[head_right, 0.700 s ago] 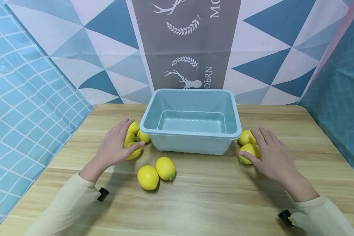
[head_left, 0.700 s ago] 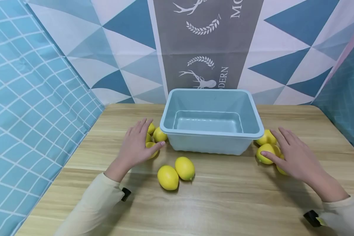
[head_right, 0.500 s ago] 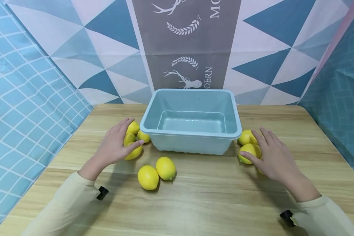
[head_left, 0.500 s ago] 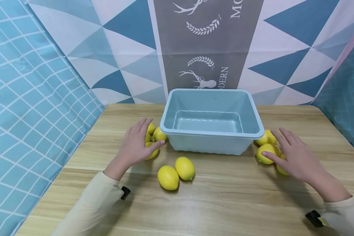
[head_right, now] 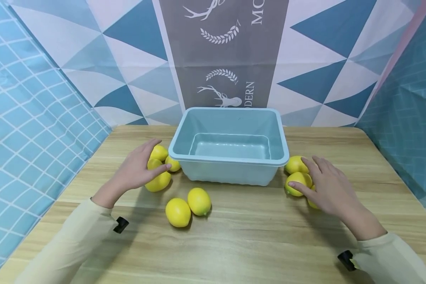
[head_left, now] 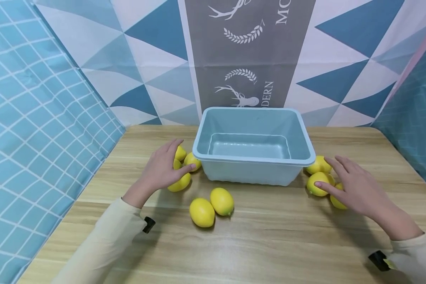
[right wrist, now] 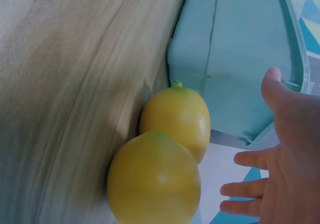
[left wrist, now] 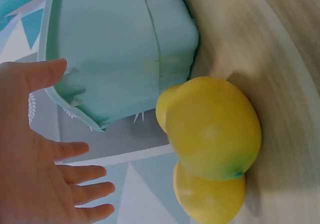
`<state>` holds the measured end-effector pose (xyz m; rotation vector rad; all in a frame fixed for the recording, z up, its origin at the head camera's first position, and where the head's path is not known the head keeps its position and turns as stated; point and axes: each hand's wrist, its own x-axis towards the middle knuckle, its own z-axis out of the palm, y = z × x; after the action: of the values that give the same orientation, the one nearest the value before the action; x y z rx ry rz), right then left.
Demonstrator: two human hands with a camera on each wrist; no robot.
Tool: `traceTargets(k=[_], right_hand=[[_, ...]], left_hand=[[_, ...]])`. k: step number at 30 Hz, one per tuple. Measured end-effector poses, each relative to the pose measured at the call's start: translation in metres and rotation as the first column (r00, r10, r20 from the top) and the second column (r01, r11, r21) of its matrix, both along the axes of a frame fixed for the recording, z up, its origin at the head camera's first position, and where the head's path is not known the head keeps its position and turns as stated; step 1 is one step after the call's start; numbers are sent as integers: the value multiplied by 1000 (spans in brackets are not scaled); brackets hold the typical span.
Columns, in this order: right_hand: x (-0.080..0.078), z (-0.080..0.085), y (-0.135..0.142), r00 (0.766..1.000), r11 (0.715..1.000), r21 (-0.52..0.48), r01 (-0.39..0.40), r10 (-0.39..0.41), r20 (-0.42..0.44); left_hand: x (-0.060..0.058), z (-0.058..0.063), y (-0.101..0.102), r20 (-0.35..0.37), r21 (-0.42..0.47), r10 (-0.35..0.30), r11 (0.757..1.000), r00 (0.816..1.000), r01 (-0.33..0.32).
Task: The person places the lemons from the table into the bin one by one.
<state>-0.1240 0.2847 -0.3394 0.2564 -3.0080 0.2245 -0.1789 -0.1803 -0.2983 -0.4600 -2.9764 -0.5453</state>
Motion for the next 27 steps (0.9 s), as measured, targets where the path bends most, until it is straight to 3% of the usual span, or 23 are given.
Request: traceTargets(k=[12,27], right_hand=[[1,6,1,999,999,37,0,-1,36],[4,10,6,999,997,64,-31,29,38]], left_hand=[[-6,19,4,145,8,18,1000,989,-19],[-16,36,5,166,-26,-50,998,985,55]])
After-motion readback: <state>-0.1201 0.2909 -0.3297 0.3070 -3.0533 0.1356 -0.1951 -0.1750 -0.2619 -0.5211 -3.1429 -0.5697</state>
